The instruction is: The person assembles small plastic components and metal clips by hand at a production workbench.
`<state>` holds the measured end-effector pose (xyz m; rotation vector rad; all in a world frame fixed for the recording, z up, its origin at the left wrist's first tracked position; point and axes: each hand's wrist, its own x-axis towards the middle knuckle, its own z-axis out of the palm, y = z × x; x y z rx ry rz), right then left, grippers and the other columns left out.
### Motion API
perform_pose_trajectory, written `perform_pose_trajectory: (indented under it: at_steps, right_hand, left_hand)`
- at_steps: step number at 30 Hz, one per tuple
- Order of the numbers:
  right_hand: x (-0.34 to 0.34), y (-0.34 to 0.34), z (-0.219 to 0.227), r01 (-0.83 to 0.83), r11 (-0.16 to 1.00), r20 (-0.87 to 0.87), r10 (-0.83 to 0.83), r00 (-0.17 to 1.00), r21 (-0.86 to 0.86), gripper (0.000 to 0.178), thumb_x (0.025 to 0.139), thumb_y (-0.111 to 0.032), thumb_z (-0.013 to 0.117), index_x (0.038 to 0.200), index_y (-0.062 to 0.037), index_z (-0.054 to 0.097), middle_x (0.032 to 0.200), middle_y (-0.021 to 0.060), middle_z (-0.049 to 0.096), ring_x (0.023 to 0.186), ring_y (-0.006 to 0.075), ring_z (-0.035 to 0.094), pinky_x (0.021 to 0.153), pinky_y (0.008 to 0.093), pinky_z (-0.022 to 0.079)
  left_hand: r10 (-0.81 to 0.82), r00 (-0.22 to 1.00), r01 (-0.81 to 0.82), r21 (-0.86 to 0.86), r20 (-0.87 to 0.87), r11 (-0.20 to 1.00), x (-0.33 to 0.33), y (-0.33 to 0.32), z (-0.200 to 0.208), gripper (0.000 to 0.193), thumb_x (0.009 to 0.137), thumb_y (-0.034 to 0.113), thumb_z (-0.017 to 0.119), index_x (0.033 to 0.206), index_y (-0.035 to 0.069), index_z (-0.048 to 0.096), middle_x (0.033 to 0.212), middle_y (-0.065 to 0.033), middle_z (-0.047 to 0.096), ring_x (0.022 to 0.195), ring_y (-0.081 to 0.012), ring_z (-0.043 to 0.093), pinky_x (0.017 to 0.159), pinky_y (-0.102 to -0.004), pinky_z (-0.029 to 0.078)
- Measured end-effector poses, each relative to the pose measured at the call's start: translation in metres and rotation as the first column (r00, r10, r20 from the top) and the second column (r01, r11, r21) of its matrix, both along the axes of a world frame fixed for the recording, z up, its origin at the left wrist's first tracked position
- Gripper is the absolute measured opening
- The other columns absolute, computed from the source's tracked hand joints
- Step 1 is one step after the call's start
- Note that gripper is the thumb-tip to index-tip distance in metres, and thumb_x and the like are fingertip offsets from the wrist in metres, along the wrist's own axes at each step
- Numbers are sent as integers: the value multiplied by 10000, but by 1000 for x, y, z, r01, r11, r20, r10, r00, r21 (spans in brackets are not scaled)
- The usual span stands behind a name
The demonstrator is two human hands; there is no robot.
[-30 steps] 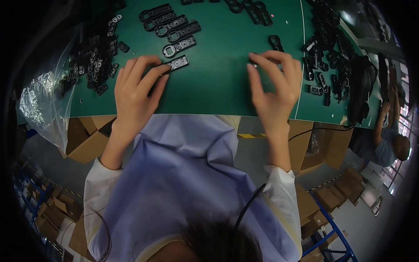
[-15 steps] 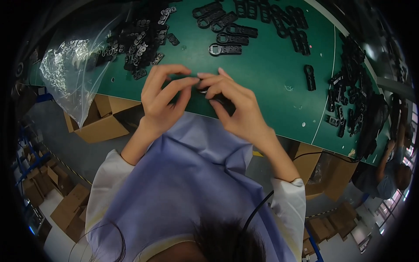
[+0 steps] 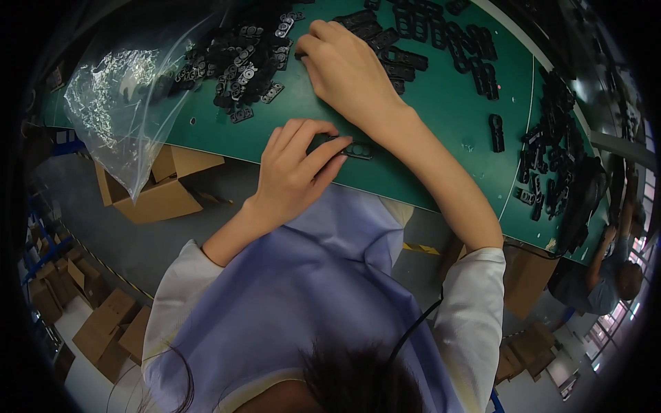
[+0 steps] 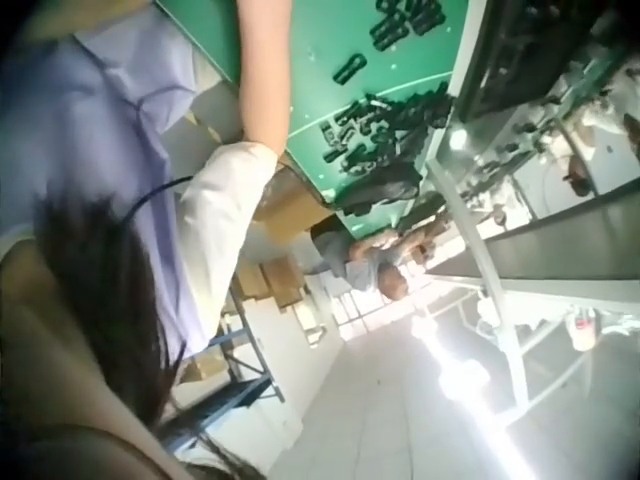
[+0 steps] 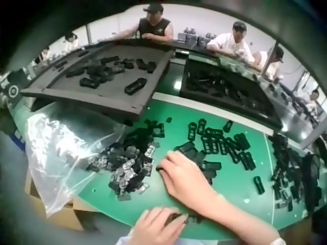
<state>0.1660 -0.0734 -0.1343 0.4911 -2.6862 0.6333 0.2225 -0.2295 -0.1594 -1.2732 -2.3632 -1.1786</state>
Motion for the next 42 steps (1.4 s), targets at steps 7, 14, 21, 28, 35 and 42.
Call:
perform_pose_trajectory:
  at_steps: [7, 14, 21, 28, 35, 42]
  right_hand:
    - [49, 15, 36, 243, 552, 414, 207, 887, -797, 154, 889, -16, 587, 1030, 14, 640, 898, 70, 631, 779, 122, 596, 731, 248, 480]
    - [87, -8, 31, 258, 212, 281, 85, 956, -943, 184, 862, 31, 606, 1045, 37, 597, 956, 73, 601, 831, 109, 571, 766, 246, 477]
    - [100, 1, 16, 187, 372, 209, 20, 978, -909, 275, 801, 85, 649, 1060, 25, 578, 977, 60, 585, 854, 103, 559, 770, 242, 472]
    - [100, 23, 21, -66, 870, -96, 21, 995, -488, 231, 707, 75, 717, 915, 17, 634, 837, 78, 592, 736, 156, 568, 652, 262, 483]
    - [114, 30, 8, 11, 933, 68, 14, 998, -360, 188, 654, 33, 752, 809, -8, 654, 795, 59, 588, 673, 202, 538, 567, 294, 452]
    - [113, 20, 0, 64, 920, 83, -34, 996, -386, 205, 641, 47, 752, 821, -12, 673, 807, 66, 601, 687, 207, 536, 581, 294, 438]
  left_hand:
    - [149, 979, -183, 278, 140, 943, -4, 2, 9, 212, 771, 69, 676, 974, 23, 633, 931, -80, 574, 821, -245, 535, 674, -340, 404]
    - [18, 929, -169, 381, 370, 909, -7, 17, 20, 76, 837, 53, 619, 871, -12, 598, 841, -115, 573, 763, -269, 511, 654, -335, 402]
    - [-113, 916, -31, 346, 386, 938, -10, 13, 16, 59, 854, 34, 575, 826, -17, 581, 800, -110, 560, 726, -263, 490, 627, -342, 390]
    - [-185, 900, 73, 283, 394, 956, -14, 6, 21, 33, 808, 24, 607, 829, 0, 595, 825, -86, 563, 730, -249, 494, 632, -333, 396]
    - [-35, 998, 38, -63, 45, 997, -14, -4, 24, 217, 705, 11, 702, 916, 11, 650, 923, -74, 627, 861, -258, 558, 707, -327, 419]
    - [-106, 993, 102, -73, -49, 992, -15, -10, 7, 266, 679, 48, 718, 943, 60, 690, 987, -48, 646, 870, -249, 587, 683, -331, 419]
